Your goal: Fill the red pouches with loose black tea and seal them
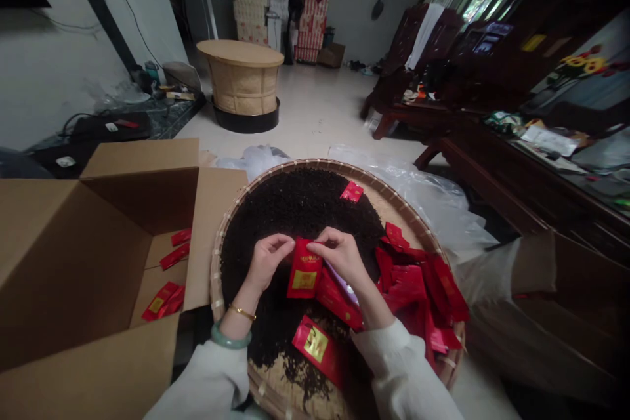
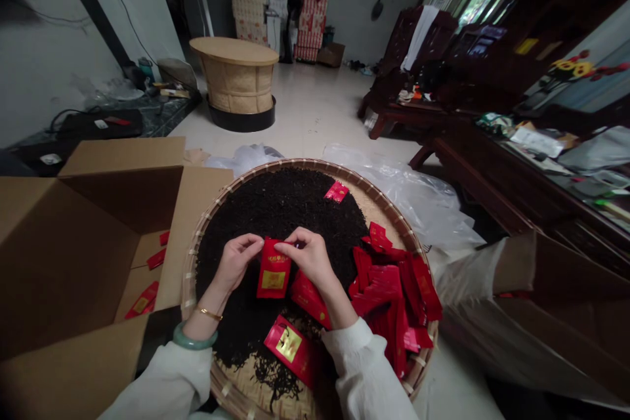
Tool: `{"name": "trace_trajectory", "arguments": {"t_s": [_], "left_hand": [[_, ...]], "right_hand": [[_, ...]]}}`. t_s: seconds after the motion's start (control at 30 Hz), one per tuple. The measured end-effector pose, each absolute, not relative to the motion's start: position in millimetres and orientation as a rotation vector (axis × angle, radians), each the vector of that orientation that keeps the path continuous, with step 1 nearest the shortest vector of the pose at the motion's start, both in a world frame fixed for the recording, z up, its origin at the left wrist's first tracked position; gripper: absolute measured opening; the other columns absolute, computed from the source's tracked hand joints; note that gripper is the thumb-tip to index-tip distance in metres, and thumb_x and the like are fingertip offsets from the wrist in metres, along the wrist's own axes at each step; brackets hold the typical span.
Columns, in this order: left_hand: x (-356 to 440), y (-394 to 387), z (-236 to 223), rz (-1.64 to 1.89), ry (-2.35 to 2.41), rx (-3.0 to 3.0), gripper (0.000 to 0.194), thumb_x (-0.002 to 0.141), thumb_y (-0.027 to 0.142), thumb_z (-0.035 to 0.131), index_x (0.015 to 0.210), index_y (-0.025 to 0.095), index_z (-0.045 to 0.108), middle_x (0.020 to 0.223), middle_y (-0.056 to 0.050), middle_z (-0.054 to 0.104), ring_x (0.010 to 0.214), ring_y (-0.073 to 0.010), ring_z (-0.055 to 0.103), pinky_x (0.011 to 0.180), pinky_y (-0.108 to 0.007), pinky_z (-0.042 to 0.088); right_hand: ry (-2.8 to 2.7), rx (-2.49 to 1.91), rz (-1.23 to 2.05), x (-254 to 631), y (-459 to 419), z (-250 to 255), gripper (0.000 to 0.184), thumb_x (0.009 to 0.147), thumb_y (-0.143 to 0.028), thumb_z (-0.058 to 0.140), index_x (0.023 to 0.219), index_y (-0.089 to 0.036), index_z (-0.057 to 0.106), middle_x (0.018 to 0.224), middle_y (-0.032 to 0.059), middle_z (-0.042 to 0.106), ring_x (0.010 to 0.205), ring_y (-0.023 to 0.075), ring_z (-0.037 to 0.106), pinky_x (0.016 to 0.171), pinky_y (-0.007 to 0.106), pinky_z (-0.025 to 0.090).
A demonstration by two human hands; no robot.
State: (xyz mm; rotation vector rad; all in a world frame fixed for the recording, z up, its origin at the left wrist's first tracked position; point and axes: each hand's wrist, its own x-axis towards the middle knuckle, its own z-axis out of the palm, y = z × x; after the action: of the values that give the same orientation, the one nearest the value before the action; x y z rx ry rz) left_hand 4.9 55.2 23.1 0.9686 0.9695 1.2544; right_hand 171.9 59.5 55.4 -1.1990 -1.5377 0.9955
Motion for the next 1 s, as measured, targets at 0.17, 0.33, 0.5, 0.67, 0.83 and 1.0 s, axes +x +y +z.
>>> {"name": "trace_trajectory", "arguments": {"t_s": [0.17, 0.33, 0.5, 0.67, 0.83, 1.0], "left_hand": [[5.2, 53.4, 25.4, 1.108, 0.914, 1.065, 0.027, 0.06, 0.036, 0.078, 0.073, 0.013, 0.073, 0.07, -0.004, 0.07, 0.063, -0.0153, 0.059, 0.062, -0.025, 0.046], [5.0, 54.0, 24.8, 1.131, 0.97, 1.152, 0.025, 0.066, 0.037, 0.072, 0.058, 0.013, 0.069, 0.054, 0.001, 0.061, 0.052, -0.0108, 0.049, 0.053, -0.022, 0.037], [4.0, 54.0, 24.1, 1.153, 0.999, 1.181, 0.026, 0.068, 0.036, 0.07, 0.055, 0.014, 0.066, 0.051, 0.003, 0.058, 0.05, -0.0099, 0.047, 0.05, -0.021, 0.036], [4.9, 53.6, 27.7, 1.162, 1.047, 1.266, 0.023, 0.067, 0.033, 0.069, 0.053, 0.015, 0.065, 0.052, 0.002, 0.06, 0.05, -0.0105, 0.049, 0.051, -0.021, 0.038], [6.0, 54.4, 25.9, 1.155, 1.087, 1.275, 0.02, 0.066, 0.032, 0.069, 0.055, 0.015, 0.066, 0.053, 0.002, 0.06, 0.05, -0.0107, 0.049, 0.051, -0.021, 0.038], [6.1, 55.5, 22.2, 1.123, 1.092, 1.154, 0.023, 0.061, 0.035, 0.075, 0.057, 0.014, 0.067, 0.055, 0.001, 0.063, 0.052, -0.0115, 0.053, 0.052, -0.022, 0.039]], "right_hand": [[-1.618, -1.2, 0.969, 170.8, 58.2, 57.1, 0.025, 0.068, -0.035, 0.073, 0.055, -0.017, 0.061, 0.057, -0.0017, 0.055, 0.057, 0.0122, 0.048, 0.054, 0.023, 0.036], [-1.567, -1.234, 1.016, 170.3, 58.2, 56.8, 0.024, 0.067, -0.033, 0.073, 0.054, -0.017, 0.061, 0.056, -0.0016, 0.056, 0.056, 0.0118, 0.049, 0.053, 0.023, 0.036], [-1.505, -1.293, 1.152, 169.0, 58.9, 56.9, 0.021, 0.064, -0.035, 0.074, 0.063, -0.016, 0.067, 0.058, -0.0003, 0.061, 0.054, 0.0121, 0.051, 0.052, 0.023, 0.038], [-1.594, -1.31, 1.126, 171.0, 60.8, 59.6, 0.016, 0.065, -0.032, 0.074, 0.065, -0.016, 0.072, 0.063, 0.0023, 0.066, 0.059, 0.0141, 0.056, 0.056, 0.024, 0.041], [-1.592, -1.332, 1.169, 174.6, 64.5, 57.2, 0.016, 0.064, -0.031, 0.074, 0.062, -0.016, 0.071, 0.061, 0.0022, 0.066, 0.056, 0.0131, 0.055, 0.054, 0.024, 0.04], [-1.496, -1.344, 1.322, 174.1, 67.4, 49.9, 0.018, 0.062, -0.032, 0.074, 0.062, -0.015, 0.07, 0.056, 0.0007, 0.065, 0.05, 0.0108, 0.052, 0.05, 0.022, 0.038]]}}
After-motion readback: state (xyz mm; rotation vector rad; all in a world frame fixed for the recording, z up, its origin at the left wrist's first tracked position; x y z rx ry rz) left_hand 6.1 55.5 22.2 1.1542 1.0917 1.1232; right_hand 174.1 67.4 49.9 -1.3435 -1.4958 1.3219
